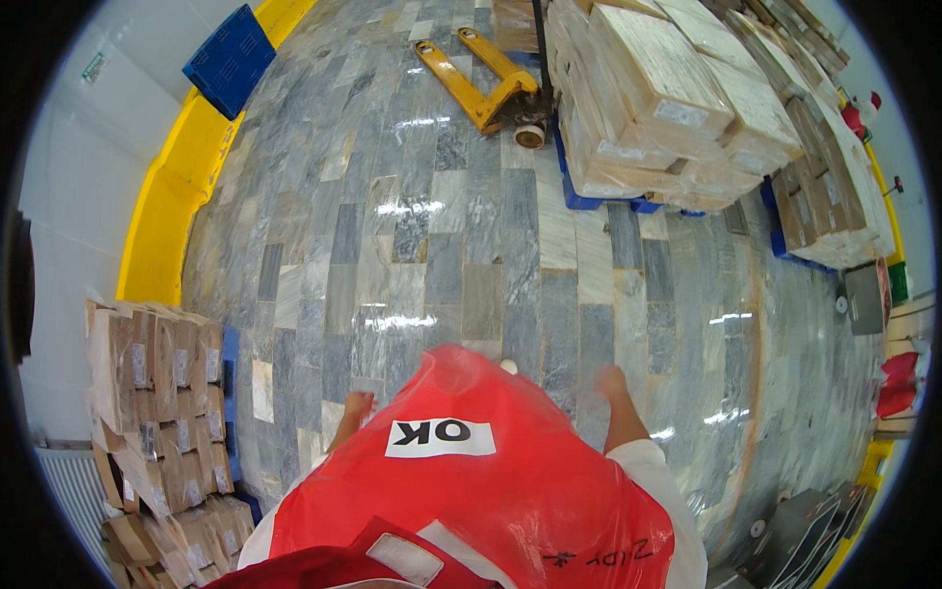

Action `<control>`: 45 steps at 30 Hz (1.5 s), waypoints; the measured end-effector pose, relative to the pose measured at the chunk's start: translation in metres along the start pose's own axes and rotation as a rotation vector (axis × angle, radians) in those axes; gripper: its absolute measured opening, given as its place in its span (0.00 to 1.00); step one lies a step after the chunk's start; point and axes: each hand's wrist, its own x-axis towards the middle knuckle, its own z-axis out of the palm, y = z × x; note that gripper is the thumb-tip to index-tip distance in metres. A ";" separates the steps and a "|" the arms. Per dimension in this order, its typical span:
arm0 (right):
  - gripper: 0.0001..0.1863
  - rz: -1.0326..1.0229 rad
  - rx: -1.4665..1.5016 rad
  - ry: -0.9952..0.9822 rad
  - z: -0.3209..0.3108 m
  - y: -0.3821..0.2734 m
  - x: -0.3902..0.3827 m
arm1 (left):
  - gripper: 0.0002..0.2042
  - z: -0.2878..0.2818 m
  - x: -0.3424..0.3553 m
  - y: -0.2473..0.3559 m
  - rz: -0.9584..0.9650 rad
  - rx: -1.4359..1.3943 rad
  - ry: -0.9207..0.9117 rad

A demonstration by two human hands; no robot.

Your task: The person walks through a meat processing facility, then uses a manual pallet jack to lift and move a pallet of shrink-wrapped boxes across the floor. They maneuver the loaded pallet jack through aisles and position it among other stacked pallets.

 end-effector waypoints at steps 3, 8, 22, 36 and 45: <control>0.15 0.400 0.757 0.358 -0.096 0.035 0.092 | 0.16 -0.003 0.013 -0.011 0.425 0.852 -0.142; 0.18 0.506 1.081 0.314 -0.254 0.042 0.209 | 0.17 0.025 0.041 0.029 -0.049 0.265 -0.170; 0.14 0.522 0.778 0.098 -0.394 0.099 0.386 | 0.24 -0.167 0.427 0.575 0.510 0.005 0.351; 0.23 -0.214 0.947 1.105 -0.988 0.278 0.798 | 0.35 -0.219 0.306 1.221 1.451 -0.077 0.524; 0.30 -0.414 0.732 0.907 -1.114 0.315 0.976 | 0.45 -0.181 0.338 1.361 1.262 -0.063 0.475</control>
